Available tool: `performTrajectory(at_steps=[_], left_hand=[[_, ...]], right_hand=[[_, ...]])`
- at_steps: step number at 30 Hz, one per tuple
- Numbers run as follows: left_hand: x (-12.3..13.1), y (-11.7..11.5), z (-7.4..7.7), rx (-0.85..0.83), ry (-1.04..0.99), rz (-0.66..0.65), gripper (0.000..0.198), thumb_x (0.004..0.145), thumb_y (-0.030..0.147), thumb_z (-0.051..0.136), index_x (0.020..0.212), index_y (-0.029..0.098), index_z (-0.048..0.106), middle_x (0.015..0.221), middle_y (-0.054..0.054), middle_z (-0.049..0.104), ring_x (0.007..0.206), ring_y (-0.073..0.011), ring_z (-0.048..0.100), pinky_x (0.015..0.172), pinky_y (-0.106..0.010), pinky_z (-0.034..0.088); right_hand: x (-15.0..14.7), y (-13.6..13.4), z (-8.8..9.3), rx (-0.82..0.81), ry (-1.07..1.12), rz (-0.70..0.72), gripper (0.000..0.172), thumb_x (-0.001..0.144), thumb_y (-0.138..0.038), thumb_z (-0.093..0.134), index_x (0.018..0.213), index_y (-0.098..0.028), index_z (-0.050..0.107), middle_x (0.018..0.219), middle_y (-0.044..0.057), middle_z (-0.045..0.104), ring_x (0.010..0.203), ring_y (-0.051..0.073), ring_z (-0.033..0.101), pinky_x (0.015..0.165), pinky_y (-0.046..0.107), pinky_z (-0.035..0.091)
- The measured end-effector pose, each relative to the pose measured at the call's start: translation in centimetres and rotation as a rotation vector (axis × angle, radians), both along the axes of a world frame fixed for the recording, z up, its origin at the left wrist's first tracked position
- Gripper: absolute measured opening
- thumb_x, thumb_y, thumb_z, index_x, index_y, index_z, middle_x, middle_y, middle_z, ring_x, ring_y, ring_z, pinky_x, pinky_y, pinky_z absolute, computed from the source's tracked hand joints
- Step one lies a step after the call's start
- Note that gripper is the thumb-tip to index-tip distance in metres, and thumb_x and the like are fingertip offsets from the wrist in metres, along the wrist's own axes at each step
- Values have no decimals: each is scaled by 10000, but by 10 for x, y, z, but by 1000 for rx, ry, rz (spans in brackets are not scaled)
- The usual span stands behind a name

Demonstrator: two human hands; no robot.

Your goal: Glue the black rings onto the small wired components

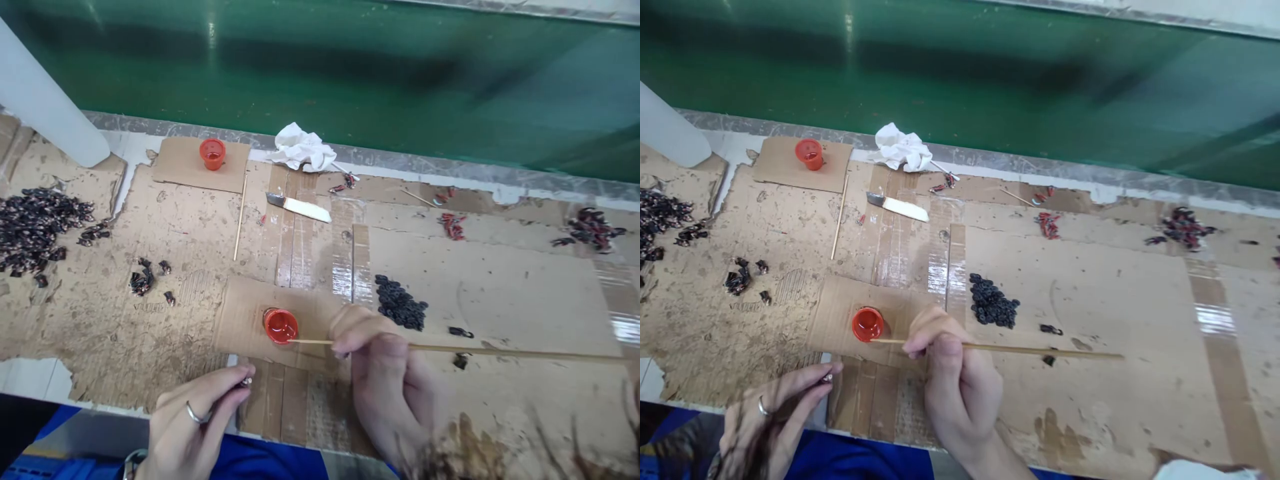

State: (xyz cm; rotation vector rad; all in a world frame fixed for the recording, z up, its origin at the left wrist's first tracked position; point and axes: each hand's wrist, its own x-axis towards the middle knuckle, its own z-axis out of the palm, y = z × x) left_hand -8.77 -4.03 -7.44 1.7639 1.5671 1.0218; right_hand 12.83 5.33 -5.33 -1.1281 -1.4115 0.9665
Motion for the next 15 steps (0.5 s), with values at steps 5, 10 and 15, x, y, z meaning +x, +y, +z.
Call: performTrajectory(at_steps=[5, 10, 15], left_hand=[[31, 15, 7, -22, -46, 149, 162, 1002, 317, 667, 1063, 417, 778, 859, 56, 890, 666, -217, 847, 611, -288, 763], [39, 28, 12, 3, -6, 77, 161, 999, 273, 665, 991, 392, 773, 797, 37, 880, 614, -216, 833, 533, -303, 743], [39, 30, 12, 2, 14, 30, 150, 1010, 264, 656, 1012, 375, 757, 803, 43, 881, 610, -198, 830, 551, -282, 741]], right_hand=[[-7, -17, -5, -127, 265, -117, 376, 1128, -356, 422, 847, -262, 653, 599, -17, 568, 533, 181, 557, 500, 327, 460], [-10, -34, -13, -133, 273, -164, 362, 1122, -363, 422, 836, -269, 624, 613, -29, 534, 510, 169, 548, 487, 322, 458], [-10, -40, -17, -146, 274, -145, 342, 1127, -347, 402, 870, -281, 617, 623, -29, 507, 532, 180, 539, 511, 343, 458]])
